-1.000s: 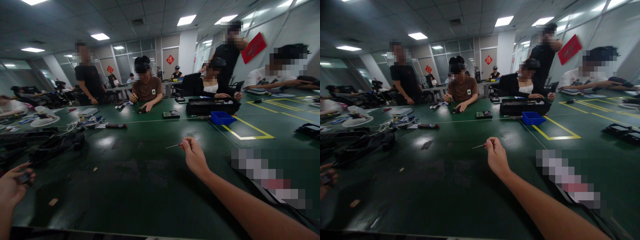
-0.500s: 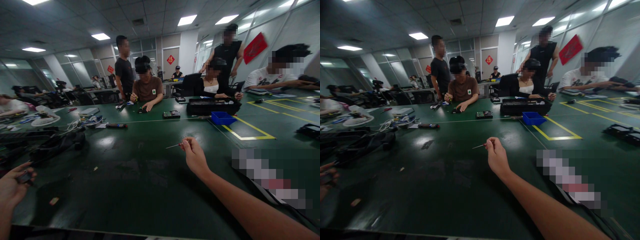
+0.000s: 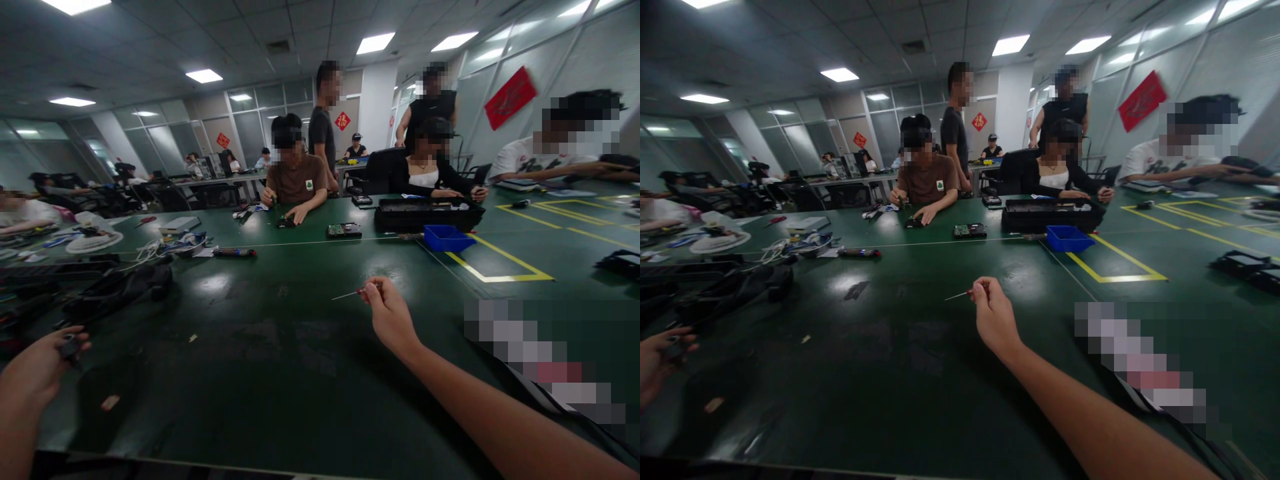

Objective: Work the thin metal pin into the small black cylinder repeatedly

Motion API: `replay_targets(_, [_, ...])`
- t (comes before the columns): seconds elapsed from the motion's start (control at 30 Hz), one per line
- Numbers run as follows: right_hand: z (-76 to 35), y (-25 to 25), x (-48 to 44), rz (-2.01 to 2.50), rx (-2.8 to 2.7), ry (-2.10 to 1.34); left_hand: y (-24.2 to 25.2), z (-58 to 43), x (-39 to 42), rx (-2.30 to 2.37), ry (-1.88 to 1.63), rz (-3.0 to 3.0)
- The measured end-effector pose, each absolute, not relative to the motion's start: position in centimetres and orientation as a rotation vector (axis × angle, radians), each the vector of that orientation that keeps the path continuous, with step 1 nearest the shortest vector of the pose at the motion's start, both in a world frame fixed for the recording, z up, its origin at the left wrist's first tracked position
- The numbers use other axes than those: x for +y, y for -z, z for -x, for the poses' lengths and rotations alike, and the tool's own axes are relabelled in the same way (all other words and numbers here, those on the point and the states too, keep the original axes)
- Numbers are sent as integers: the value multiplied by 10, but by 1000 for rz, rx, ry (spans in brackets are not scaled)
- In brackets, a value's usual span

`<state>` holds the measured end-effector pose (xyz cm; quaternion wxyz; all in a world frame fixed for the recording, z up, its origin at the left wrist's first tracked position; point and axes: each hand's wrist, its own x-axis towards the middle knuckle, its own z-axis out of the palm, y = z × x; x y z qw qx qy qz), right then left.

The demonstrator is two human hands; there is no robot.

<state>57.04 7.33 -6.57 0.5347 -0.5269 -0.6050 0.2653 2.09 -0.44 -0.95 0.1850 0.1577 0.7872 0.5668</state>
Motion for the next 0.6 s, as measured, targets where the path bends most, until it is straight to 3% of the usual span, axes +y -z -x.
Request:
replay_targets(0.17, [-568,58,68,1268,-1491,-665,17,-53,12,2169,-1621,-763])
replay_targets(0.6, [-568,60,69,1257,-1585,-773,11,-249,67,1655,-927,-1560])
